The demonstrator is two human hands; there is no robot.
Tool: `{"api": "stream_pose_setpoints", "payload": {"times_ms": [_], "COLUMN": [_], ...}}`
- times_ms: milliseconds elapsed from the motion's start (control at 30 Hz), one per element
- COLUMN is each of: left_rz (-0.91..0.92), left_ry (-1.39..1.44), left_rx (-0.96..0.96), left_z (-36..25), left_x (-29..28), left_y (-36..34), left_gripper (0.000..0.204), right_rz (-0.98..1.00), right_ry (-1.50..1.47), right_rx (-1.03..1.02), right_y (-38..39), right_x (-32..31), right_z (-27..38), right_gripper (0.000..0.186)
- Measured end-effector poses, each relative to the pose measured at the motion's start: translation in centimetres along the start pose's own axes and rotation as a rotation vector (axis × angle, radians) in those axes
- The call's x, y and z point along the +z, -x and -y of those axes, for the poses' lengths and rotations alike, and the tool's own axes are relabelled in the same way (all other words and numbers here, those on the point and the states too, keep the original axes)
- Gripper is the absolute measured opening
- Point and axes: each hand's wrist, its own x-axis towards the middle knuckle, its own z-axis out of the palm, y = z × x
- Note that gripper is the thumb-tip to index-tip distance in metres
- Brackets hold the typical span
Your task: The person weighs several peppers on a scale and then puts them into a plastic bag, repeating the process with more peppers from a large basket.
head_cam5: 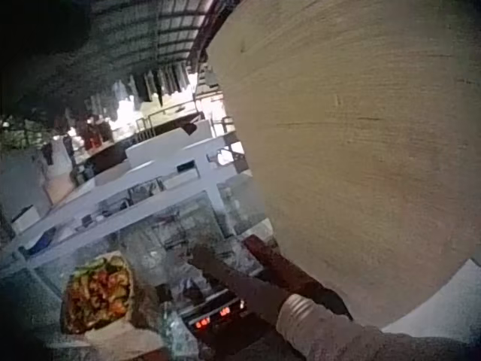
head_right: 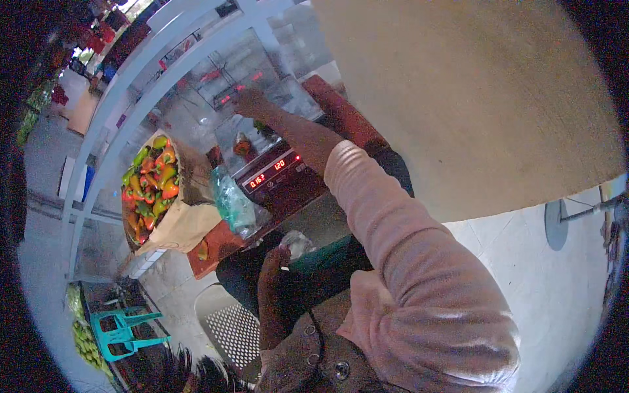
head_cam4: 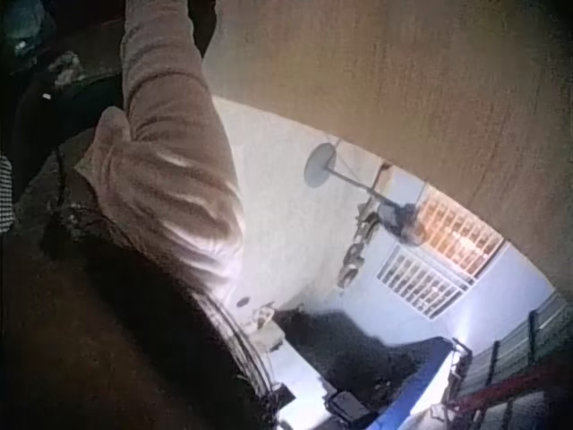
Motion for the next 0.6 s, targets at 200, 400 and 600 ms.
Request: {"api": "stream_pose_setpoints", "payload": {"times_ms": [200,400,600], "left_rz": [-0.030,-0.010,-0.031], "left_ry": [0.065,-0.010,0.063], "left_rx": [-0.035,0.043,0.003], "left_z": [0.3,-1.0,0.3], "left_x": [-0.6,-0.2,-0.4], "left_y": [0.6,0.7,-0.2], "left_gripper": [0.032,0.035,0.037], "right_rz": [0.366,0.310,0.394], "right_ry": [-0.162,0.016,0.189], "right_rx": [0.077,-0.014,0.154], "right_y": [-1.3,0.6,1.8], "right_x": [-1.6,-1.6,-3.0], "right_z": [0.5,-0.8,-2.8], "right_gripper": [0.023,0.020,0.025]}}
